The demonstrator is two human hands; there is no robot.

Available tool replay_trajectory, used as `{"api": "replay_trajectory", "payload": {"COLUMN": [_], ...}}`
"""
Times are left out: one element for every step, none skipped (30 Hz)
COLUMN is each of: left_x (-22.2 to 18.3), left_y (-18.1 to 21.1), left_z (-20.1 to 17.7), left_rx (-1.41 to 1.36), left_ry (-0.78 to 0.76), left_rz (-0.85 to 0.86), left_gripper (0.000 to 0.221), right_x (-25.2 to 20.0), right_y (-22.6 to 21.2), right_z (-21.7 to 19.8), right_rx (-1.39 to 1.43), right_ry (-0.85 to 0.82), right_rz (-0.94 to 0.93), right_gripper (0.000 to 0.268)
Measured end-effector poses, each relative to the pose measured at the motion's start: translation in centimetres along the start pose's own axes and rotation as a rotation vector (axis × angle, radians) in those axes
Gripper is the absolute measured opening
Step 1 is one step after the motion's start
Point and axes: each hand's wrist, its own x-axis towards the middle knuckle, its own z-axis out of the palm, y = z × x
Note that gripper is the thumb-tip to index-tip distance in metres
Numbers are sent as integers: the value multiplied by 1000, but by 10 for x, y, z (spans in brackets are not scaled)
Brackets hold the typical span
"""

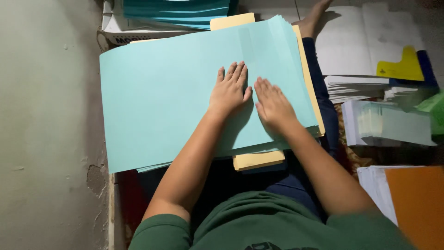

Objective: Organizing and stacking light blue paper folders on the floor

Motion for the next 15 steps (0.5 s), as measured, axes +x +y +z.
{"api": "replay_trajectory", "payload": {"left_x": [-2, -2, -2, -3, -3, -2, -1, -1, 0, -2, -2, -1, -1, -2, -3], "left_y": [1, 0, 0, 0, 1, -1, 0, 1, 1, 2, 2, 3, 2, 2, 4], "left_z": [1, 2, 4, 6, 9, 13, 10, 8, 6, 4, 1, -1, -5, -9, -14], "left_rx": [-3, 13, 28, 29, 36, 46, 48, 30, 12, 14, 2, -12, -12, -13, -13], "left_ry": [6, 41, 76, 78, 139, 196, 195, 140, 85, 79, 63, 50, 46, 28, 10], "left_rz": [1, 13, 25, 20, 32, 46, 43, 32, 20, 14, 8, 3, -1, -3, -4], "left_gripper": [71, 71, 71, 71, 72, 72, 72, 73, 74, 74, 74, 73, 73, 73, 73], "right_x": [-13, -23, -33, -28, -22, -15, 5, 25, 46, 70, 94, 119, 137, 153, 168], "right_y": [-5, -8, -12, -7, -2, 3, 17, 31, 44, 47, 50, 55, 51, 49, 46], "right_z": [-1, -3, -5, -3, -1, 3, 10, 20, 30, 22, 15, 6, -2, -10, -19], "right_rx": [-6, 9, 25, 22, 8, -2, 0, -49, -97, -91, -63, -38, -36, -2, 32], "right_ry": [2, 7, 11, 11, 1, -7, -7, 65, 138, 134, 77, 20, 17, -20, -57], "right_rz": [1, -9, -18, -24, -27, -28, -32, -73, -114, -119, -87, -54, -57, -8, 40], "right_gripper": [65, 65, 65, 65, 66, 67, 67, 67, 66, 66, 65, 64, 64, 64, 63]}}
